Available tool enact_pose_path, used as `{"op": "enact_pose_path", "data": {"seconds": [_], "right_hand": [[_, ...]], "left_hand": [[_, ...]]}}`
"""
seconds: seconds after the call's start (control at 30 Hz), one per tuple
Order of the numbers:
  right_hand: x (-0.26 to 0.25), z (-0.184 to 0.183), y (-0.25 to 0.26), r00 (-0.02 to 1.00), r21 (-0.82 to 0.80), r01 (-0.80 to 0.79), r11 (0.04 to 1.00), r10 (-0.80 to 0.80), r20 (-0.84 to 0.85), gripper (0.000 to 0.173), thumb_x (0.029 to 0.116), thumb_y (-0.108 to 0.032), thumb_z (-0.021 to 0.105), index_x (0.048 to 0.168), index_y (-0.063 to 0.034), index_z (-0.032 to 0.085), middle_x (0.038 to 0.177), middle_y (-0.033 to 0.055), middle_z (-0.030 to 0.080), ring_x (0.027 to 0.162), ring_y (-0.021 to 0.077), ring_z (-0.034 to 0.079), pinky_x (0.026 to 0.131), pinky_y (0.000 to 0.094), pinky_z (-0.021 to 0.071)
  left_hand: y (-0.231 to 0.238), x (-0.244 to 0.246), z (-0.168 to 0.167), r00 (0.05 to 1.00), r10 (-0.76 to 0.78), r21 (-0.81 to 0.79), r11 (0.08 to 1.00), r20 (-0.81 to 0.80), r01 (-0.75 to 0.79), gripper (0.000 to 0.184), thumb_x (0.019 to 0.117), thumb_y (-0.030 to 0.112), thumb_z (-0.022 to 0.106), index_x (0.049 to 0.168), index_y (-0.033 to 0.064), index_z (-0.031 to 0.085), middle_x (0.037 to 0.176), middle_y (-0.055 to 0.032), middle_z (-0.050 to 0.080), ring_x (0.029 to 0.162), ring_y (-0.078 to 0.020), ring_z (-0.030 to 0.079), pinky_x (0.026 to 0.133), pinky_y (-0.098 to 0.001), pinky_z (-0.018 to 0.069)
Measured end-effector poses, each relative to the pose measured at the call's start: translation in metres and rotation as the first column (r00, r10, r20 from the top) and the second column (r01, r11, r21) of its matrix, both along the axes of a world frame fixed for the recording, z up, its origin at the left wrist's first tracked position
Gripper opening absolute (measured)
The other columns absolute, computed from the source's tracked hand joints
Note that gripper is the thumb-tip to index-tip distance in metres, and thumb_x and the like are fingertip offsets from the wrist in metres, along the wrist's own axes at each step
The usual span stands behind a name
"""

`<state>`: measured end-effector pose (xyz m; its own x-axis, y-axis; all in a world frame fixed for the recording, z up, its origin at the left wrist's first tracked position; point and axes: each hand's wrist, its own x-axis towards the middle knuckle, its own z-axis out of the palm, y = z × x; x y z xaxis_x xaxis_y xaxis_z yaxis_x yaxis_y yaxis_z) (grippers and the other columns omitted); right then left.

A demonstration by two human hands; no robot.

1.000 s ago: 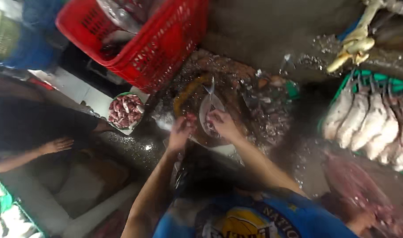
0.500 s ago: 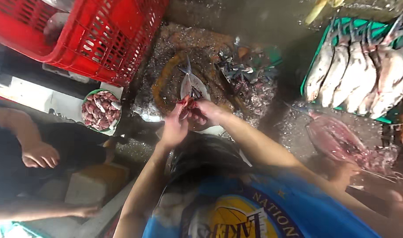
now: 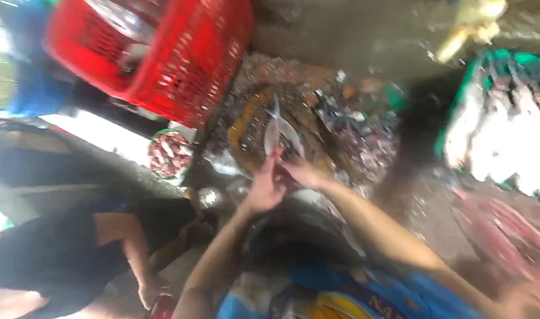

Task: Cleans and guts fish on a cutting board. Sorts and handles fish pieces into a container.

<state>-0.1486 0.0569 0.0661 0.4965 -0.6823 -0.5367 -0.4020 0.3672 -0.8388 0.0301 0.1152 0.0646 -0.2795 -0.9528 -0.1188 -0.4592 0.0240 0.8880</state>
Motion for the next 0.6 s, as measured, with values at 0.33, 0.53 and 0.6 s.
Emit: {"op": "enact_pose_path", "data": {"seconds": [0.33,0.53,0.6], "right_hand": [[0.010,0.002,0.001,0.986,-0.115,0.043,0.992,-0.061,-0.157,0.038,0.1094,-0.024,0.044,0.121,0.0071,0.062,0.109,0.0225,0.066,0.100,0.0281,0.064,0.091,0.0490,0.0524],[0.014,-0.010,0.010,0.976,-0.004,0.162,0.987,-0.161,-0.149,0.038,0.1110,-0.028,0.042,0.127,0.0024,0.059,0.095,0.0157,0.063,0.077,0.0219,0.060,0.068,0.0421,0.0519],[0.017,-0.012,0.014,0.966,-0.037,0.217,0.976,-0.220,-0.132,0.041,0.1096,-0.026,0.043,0.129,0.0062,0.060,0.118,0.0243,0.065,0.109,0.0301,0.064,0.096,0.0511,0.0508]], "left_hand": [[-0.011,-0.010,0.004,0.952,-0.047,-0.006,0.999,0.303,0.051,0.050,0.0963,0.003,0.059,0.143,-0.0106,0.048,0.142,-0.0288,0.056,0.136,-0.0369,0.054,0.117,-0.0450,0.0419],[-0.004,-0.014,-0.004,0.939,-0.037,-0.106,0.991,0.342,0.078,0.053,0.0926,-0.002,0.061,0.143,-0.0125,0.047,0.143,-0.0323,0.053,0.138,-0.0417,0.051,0.118,-0.0442,0.0400],[-0.002,-0.014,-0.008,0.944,-0.019,-0.124,0.990,0.329,0.063,0.056,0.0903,-0.003,0.062,0.144,-0.0110,0.047,0.143,-0.0315,0.054,0.137,-0.0415,0.051,0.118,-0.0445,0.0413]]}}
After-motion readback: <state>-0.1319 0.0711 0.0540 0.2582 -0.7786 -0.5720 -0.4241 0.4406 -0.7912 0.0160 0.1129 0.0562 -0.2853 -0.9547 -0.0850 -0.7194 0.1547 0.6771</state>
